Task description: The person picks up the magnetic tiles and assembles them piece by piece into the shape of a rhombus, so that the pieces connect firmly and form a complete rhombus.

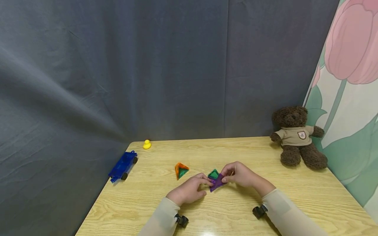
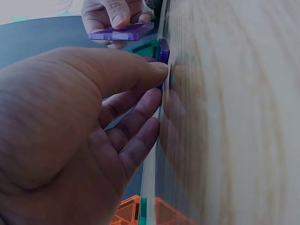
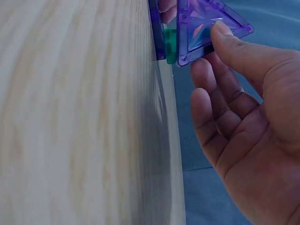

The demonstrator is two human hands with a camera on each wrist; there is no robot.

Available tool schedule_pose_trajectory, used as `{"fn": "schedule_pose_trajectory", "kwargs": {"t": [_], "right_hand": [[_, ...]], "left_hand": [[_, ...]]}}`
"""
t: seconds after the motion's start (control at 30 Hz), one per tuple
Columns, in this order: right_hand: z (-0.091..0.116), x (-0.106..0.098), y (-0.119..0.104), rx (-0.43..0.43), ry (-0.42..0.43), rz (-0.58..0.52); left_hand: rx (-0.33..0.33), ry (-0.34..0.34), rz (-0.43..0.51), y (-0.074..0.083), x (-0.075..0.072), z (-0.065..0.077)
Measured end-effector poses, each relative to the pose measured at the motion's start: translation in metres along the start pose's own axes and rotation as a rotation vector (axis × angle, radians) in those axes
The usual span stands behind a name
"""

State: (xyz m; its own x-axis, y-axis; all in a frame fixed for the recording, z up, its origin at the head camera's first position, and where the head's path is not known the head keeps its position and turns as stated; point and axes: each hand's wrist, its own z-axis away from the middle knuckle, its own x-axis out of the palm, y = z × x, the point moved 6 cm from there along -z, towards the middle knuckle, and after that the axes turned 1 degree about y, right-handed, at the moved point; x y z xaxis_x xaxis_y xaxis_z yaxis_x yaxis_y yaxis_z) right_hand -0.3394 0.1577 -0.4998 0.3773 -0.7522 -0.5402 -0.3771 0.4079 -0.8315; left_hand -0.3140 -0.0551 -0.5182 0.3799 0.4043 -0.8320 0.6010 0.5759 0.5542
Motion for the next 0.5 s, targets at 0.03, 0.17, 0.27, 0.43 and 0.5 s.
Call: {"fn": "schedule_pose_trajectory", "kwargs": {"t": [0.03,0.17,0.27,0.43,0.5], "right_hand": [[-0.0001,0.0004,-0.0001,-0.001,0.001,0.003],[-0.0004,0.0026,0.0011,-0.002,0.003,0.019],[-0.0005,0.0042,0.0018,-0.008,0.004,0.022],[-0.0010,0.0063,0.0032,-0.005,0.006,0.027],[-0.0012,0.0072,0.0039,0.000,0.006,0.032]], "left_hand": [[0.001,0.000,0.001,0.0003,-0.0001,0.0001],[0.000,-0.003,-0.001,0.0014,-0.0005,0.0001],[-0.001,-0.005,-0.007,0.0022,-0.0008,0.0003],[0.000,-0.002,-0.006,0.0033,-0.0014,0.0006],[0.002,-0.002,-0.003,0.0038,-0.0016,0.0006]]}}
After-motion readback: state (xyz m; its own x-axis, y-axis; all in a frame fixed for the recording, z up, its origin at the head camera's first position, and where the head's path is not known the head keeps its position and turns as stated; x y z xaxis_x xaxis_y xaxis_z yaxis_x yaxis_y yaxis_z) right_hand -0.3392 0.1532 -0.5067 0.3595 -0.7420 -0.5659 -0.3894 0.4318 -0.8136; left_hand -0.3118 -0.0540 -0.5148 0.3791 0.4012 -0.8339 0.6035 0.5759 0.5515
